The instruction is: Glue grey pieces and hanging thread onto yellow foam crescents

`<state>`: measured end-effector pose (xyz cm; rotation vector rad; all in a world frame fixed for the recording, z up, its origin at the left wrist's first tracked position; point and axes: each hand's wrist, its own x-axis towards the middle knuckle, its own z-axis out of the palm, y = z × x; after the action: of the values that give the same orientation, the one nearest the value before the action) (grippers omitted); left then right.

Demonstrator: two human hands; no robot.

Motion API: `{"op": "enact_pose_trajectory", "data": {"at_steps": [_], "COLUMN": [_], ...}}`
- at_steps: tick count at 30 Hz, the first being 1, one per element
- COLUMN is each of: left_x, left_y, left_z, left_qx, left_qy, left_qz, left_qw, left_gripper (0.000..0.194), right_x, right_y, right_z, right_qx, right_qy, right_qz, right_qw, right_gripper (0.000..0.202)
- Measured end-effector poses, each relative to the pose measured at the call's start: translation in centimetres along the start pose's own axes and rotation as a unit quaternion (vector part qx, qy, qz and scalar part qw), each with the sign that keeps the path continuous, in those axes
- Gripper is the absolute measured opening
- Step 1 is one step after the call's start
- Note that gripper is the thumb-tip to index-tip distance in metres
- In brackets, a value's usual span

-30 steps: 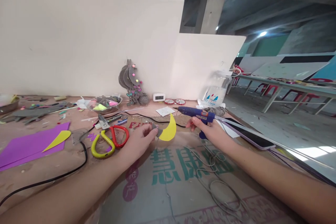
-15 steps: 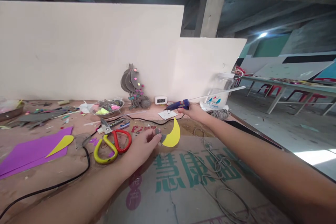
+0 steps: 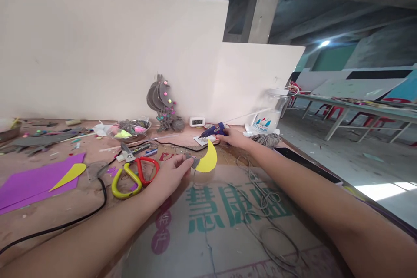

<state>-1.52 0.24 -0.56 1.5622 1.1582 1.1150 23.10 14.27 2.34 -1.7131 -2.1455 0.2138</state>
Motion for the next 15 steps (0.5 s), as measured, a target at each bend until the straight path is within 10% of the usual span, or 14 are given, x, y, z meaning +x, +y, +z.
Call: {"op": "enact_pose_trajectory", "data": {"at_steps": [15], "left_x": [0.1], "left_y": [-0.1], "left_z": [-0.2], "left_qx": [0.021], "left_qy": [0.000], "left_qz": [0.008], "left_qw": [1.000], "left_gripper": [0.038], "right_x": [-6.9], "right_y": [-2.8], "right_z": [-3.5], "right_qx": [-0.096], "right_qy": [0.019], "right_qz": [-0.066], "right_qw": [0.993], "right_gripper": [0.040]}}
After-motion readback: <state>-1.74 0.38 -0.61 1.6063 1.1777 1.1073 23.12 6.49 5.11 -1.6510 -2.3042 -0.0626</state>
